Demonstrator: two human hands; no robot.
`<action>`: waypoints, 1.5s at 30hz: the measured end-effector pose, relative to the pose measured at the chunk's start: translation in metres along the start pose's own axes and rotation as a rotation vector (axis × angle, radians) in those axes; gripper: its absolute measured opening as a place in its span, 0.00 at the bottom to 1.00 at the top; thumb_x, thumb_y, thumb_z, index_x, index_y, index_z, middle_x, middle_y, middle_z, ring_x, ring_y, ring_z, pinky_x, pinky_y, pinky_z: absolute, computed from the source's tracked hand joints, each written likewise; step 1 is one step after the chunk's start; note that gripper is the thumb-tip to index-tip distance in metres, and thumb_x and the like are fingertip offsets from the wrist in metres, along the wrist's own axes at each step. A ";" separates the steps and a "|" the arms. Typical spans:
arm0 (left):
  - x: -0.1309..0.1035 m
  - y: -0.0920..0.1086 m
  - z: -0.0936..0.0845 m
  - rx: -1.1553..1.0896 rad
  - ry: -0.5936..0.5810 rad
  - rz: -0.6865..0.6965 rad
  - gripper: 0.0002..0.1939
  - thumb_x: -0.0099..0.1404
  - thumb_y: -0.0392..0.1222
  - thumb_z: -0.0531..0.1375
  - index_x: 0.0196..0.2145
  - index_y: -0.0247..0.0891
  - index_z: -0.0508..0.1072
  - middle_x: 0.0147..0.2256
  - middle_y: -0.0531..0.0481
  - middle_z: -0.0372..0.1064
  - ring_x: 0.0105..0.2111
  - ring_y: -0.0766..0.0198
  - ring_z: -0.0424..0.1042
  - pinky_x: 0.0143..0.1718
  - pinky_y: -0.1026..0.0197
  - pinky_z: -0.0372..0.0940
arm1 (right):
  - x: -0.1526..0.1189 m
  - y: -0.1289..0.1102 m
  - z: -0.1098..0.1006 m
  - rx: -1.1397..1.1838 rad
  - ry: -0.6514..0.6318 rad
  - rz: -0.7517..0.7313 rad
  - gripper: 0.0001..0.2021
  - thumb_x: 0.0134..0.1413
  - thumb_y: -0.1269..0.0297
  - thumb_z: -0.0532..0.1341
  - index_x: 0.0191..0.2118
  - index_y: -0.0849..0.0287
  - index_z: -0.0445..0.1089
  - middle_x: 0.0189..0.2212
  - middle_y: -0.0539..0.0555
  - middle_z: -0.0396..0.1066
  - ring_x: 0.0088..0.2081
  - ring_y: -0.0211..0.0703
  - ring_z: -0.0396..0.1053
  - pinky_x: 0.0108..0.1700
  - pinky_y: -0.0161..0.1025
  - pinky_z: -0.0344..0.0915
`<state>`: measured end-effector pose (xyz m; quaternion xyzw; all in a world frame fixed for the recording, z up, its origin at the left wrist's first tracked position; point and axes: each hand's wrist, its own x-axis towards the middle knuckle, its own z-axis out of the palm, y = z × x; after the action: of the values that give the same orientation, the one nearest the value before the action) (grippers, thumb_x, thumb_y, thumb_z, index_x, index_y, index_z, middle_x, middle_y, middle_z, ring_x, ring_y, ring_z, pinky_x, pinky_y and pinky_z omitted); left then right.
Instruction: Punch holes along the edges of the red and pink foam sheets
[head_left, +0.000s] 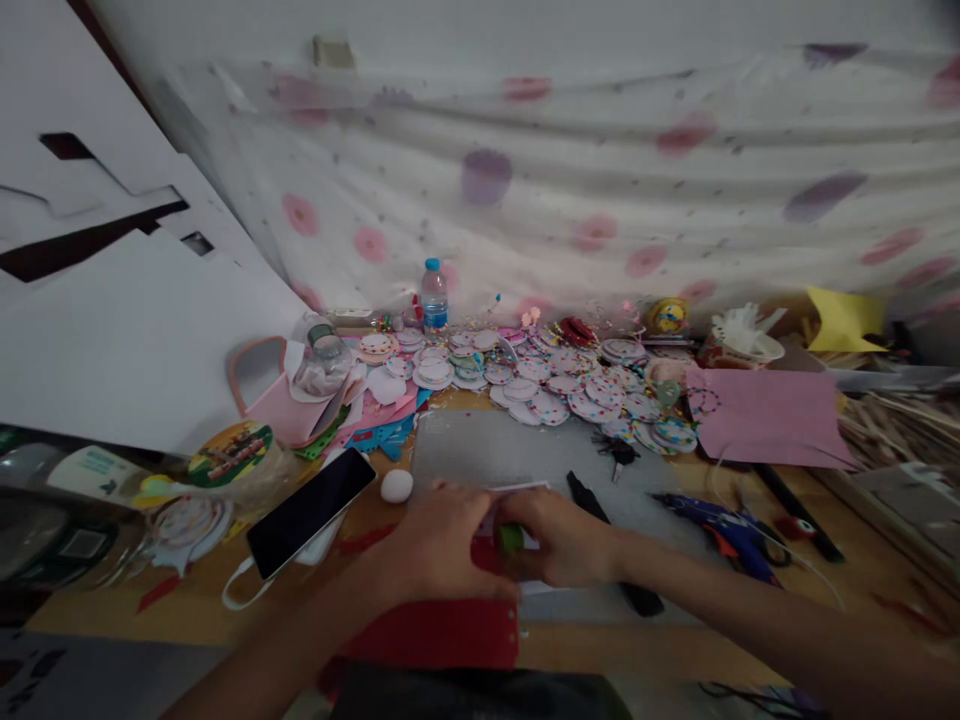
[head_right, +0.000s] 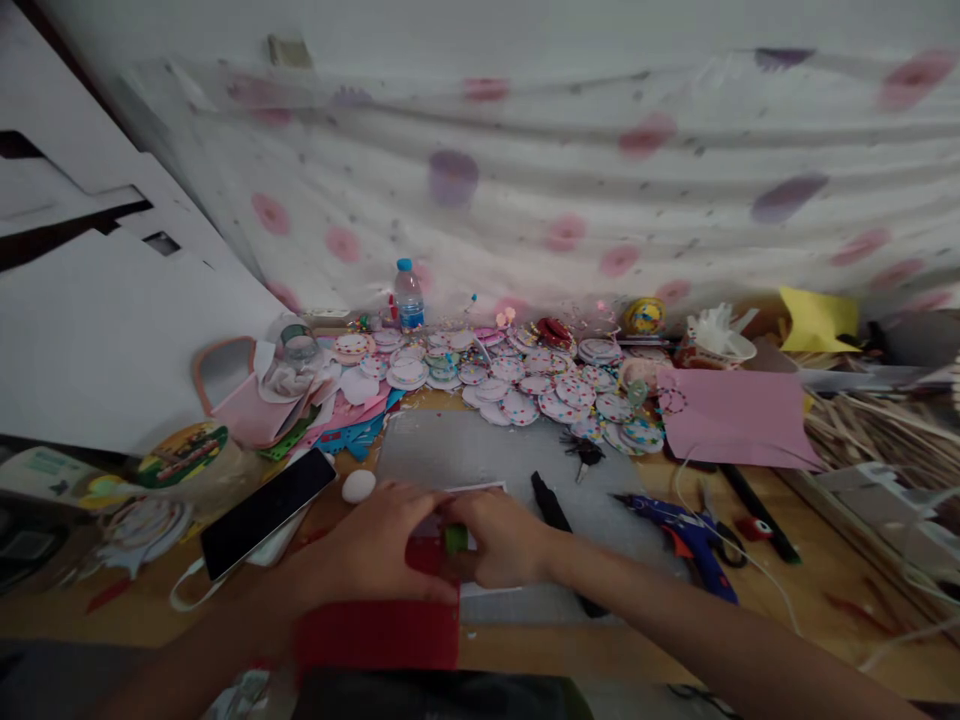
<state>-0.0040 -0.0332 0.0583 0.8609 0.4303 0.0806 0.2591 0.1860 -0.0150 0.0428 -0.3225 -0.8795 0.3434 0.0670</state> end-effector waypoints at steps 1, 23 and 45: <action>0.005 0.003 0.002 0.022 -0.015 -0.004 0.38 0.43 0.63 0.66 0.46 0.36 0.69 0.41 0.41 0.72 0.41 0.45 0.70 0.43 0.48 0.60 | 0.000 0.001 0.000 0.019 -0.002 0.006 0.07 0.41 0.70 0.63 0.31 0.61 0.70 0.30 0.51 0.72 0.30 0.39 0.66 0.32 0.32 0.57; 0.031 -0.009 0.031 -0.100 0.016 -0.015 0.23 0.51 0.52 0.66 0.42 0.39 0.72 0.38 0.46 0.75 0.38 0.49 0.73 0.34 0.59 0.61 | 0.000 0.026 0.015 0.190 0.154 0.031 0.12 0.41 0.76 0.57 0.34 0.60 0.70 0.31 0.51 0.70 0.32 0.40 0.64 0.35 0.34 0.59; -0.030 -0.035 0.012 -0.418 0.106 -0.246 0.07 0.60 0.41 0.56 0.29 0.37 0.71 0.27 0.54 0.68 0.31 0.64 0.66 0.32 0.66 0.58 | -0.020 0.019 0.064 0.466 0.691 0.204 0.16 0.61 0.51 0.47 0.41 0.57 0.61 0.32 0.54 0.66 0.35 0.43 0.65 0.40 0.40 0.62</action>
<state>-0.0423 -0.0437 0.0326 0.7243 0.5189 0.1805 0.4165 0.1902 -0.0524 -0.0154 -0.4799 -0.6680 0.4097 0.3944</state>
